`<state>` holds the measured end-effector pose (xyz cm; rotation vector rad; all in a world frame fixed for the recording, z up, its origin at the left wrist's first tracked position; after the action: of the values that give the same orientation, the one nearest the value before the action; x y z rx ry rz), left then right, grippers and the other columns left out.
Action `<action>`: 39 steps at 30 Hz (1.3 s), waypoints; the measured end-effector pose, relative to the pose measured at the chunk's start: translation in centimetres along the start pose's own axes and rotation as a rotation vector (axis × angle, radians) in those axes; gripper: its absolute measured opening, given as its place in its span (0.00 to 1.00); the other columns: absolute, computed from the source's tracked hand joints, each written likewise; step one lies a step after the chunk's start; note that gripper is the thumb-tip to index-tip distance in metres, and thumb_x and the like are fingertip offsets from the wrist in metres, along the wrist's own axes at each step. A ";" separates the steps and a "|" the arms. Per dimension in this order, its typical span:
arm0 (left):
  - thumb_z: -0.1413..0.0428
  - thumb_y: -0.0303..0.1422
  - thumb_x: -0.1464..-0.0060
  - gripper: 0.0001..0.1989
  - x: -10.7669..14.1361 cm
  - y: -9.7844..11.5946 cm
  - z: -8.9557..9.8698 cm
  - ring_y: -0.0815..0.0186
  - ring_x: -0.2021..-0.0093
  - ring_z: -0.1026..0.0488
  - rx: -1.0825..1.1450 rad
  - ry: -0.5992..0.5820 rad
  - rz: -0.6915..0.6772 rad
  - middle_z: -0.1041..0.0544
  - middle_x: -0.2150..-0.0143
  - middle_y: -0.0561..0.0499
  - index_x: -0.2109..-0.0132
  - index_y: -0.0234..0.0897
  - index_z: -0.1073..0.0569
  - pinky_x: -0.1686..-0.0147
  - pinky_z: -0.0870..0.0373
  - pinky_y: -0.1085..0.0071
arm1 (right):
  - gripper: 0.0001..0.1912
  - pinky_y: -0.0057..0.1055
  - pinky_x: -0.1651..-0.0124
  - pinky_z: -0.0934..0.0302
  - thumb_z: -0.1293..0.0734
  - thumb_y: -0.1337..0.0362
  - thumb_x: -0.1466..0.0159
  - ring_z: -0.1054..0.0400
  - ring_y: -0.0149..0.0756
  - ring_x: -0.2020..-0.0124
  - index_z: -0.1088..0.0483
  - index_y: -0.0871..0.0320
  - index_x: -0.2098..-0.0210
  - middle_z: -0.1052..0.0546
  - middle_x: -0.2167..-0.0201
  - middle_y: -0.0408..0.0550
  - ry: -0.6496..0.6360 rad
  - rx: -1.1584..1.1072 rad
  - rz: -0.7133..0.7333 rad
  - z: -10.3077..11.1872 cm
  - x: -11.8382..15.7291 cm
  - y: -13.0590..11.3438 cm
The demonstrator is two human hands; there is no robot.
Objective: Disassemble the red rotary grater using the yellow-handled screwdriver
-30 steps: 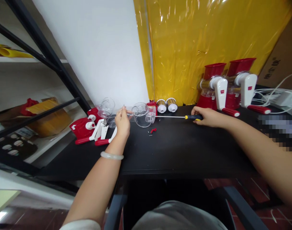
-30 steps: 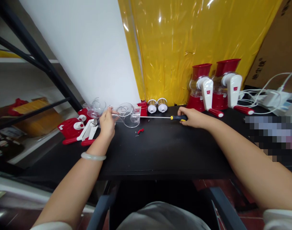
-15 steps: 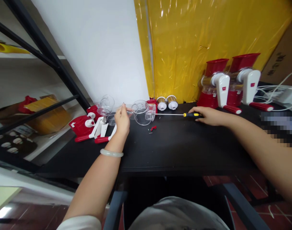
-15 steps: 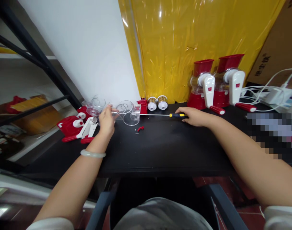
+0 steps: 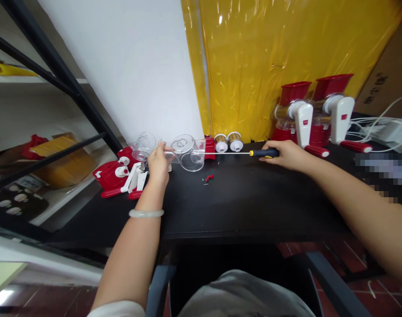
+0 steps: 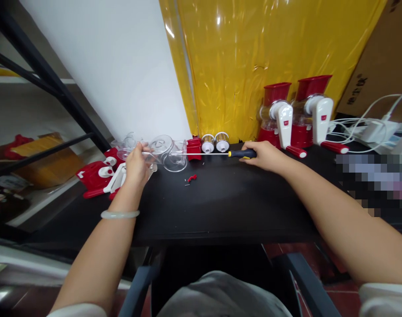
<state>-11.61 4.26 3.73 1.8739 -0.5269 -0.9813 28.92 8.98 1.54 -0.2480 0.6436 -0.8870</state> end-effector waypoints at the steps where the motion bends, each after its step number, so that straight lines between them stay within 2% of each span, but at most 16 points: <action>1: 0.43 0.49 0.44 0.19 -0.1 0.1 0.1 0.65 0.64 0.25 0.000 0.004 0.000 0.25 0.68 0.48 0.69 0.36 0.28 0.67 0.25 0.71 | 0.24 0.36 0.63 0.37 0.30 0.39 0.44 0.28 0.42 0.68 0.29 0.53 0.66 0.22 0.70 0.47 0.003 -0.007 -0.004 0.0 0.0 -0.3; 3: 0.43 0.49 0.44 0.19 -0.3 0.1 0.3 0.66 0.66 0.25 -0.006 0.015 0.001 0.25 0.68 0.49 0.67 0.36 0.28 0.67 0.25 0.71 | 0.27 0.37 0.61 0.36 0.31 0.36 0.44 0.28 0.43 0.66 0.28 0.53 0.63 0.21 0.67 0.48 0.007 -0.022 -0.019 0.0 0.0 -0.6; 5: 0.43 0.50 0.44 0.20 -0.3 -0.1 0.4 0.66 0.66 0.26 -0.014 0.018 0.006 0.25 0.68 0.49 0.68 0.36 0.29 0.65 0.25 0.70 | 0.28 0.40 0.58 0.36 0.35 0.35 0.40 0.28 0.45 0.63 0.28 0.53 0.60 0.21 0.64 0.50 0.005 -0.049 -0.021 -0.1 -0.1 -0.5; 7: 0.43 0.52 0.45 0.21 -0.3 -0.4 0.4 0.66 0.65 0.25 -0.025 0.019 0.011 0.25 0.67 0.48 0.69 0.36 0.30 0.64 0.25 0.69 | 0.28 0.43 0.53 0.36 0.41 0.35 0.36 0.28 0.47 0.59 0.27 0.53 0.60 0.21 0.61 0.52 -0.020 -0.073 -0.001 -0.2 -0.2 -0.3; 9: 0.43 0.53 0.45 0.22 -0.2 -0.6 0.4 0.64 0.64 0.25 -0.044 0.019 0.009 0.26 0.67 0.48 0.70 0.37 0.31 0.62 0.25 0.68 | 0.28 0.44 0.50 0.36 0.41 0.36 0.36 0.29 0.47 0.58 0.27 0.53 0.61 0.23 0.60 0.53 -0.066 -0.069 0.033 -0.4 -0.4 -0.1; 11: 0.42 0.53 0.46 0.22 -0.1 -0.8 0.3 0.63 0.62 0.25 -0.060 0.020 -0.004 0.27 0.68 0.49 0.70 0.37 0.30 0.62 0.24 0.68 | 0.27 0.43 0.52 0.36 0.35 0.36 0.40 0.30 0.46 0.59 0.27 0.54 0.62 0.25 0.62 0.53 -0.102 -0.039 0.059 -0.6 -0.4 0.0; 15: 0.41 0.53 0.47 0.22 0.2 -0.9 0.0 0.63 0.61 0.26 -0.055 0.011 -0.004 0.27 0.67 0.48 0.70 0.36 0.28 0.62 0.24 0.69 | 0.23 0.39 0.58 0.36 0.28 0.41 0.46 0.32 0.42 0.62 0.33 0.54 0.67 0.29 0.65 0.50 -0.085 0.000 0.086 -0.7 -0.3 -0.2; 17: 0.41 0.53 0.48 0.22 0.4 -1.0 -0.1 0.63 0.61 0.26 -0.054 0.006 0.007 0.26 0.67 0.48 0.70 0.35 0.27 0.63 0.23 0.69 | 0.22 0.37 0.60 0.37 0.28 0.44 0.46 0.32 0.41 0.64 0.34 0.53 0.66 0.28 0.66 0.48 -0.110 -0.028 0.062 -0.9 -0.1 -0.4; 21: 0.41 0.54 0.48 0.24 0.5 -1.1 -0.2 0.61 0.59 0.25 -0.086 -0.011 -0.028 0.24 0.66 0.47 0.70 0.36 0.27 0.63 0.23 0.68 | 0.21 0.36 0.61 0.37 0.30 0.46 0.44 0.29 0.40 0.67 0.31 0.52 0.58 0.25 0.68 0.45 -0.203 -0.050 -0.016 -1.4 0.2 -0.5; 27: 0.42 0.54 0.47 0.23 0.6 -1.2 -0.3 0.62 0.61 0.25 -0.083 -0.030 -0.025 0.25 0.67 0.47 0.70 0.36 0.27 0.63 0.23 0.68 | 0.18 0.40 0.54 0.34 0.34 0.46 0.41 0.26 0.45 0.61 0.28 0.52 0.60 0.21 0.63 0.48 -0.265 -0.019 -0.026 -1.5 0.2 -0.3; 32: 0.41 0.53 0.47 0.22 0.6 -1.1 -0.2 0.62 0.60 0.25 -0.072 0.007 -0.034 0.25 0.65 0.46 0.69 0.36 0.26 0.64 0.23 0.70 | 0.18 0.44 0.49 0.34 0.32 0.50 0.43 0.27 0.47 0.57 0.24 0.52 0.57 0.23 0.58 0.51 -0.298 -0.010 0.047 -1.7 0.1 -0.1; 36: 0.40 0.54 0.48 0.23 0.5 -1.2 -0.2 0.61 0.59 0.24 -0.066 -0.002 -0.042 0.24 0.65 0.46 0.69 0.36 0.26 0.65 0.24 0.71 | 0.17 0.40 0.54 0.35 0.31 0.48 0.44 0.29 0.43 0.61 0.27 0.53 0.61 0.25 0.62 0.49 -0.252 0.000 0.083 -1.5 0.1 -0.4; 39: 0.40 0.54 0.48 0.23 0.6 -1.2 -0.2 0.60 0.56 0.24 -0.066 -0.020 -0.055 0.23 0.61 0.44 0.68 0.35 0.25 0.65 0.24 0.71 | 0.18 0.36 0.61 0.37 0.30 0.47 0.44 0.32 0.39 0.66 0.34 0.53 0.66 0.27 0.67 0.46 -0.236 -0.012 0.055 -1.5 0.2 -0.7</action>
<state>-11.10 4.52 2.50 1.8300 -0.4510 -1.0425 27.65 8.51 0.59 -0.3388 0.4351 -0.7869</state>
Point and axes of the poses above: each hand's wrist, its own x-axis away from the middle knuckle, its own z-axis out of the back of the hand, y = z × x, the point moved 4 cm from there along -x, towards the middle knuckle
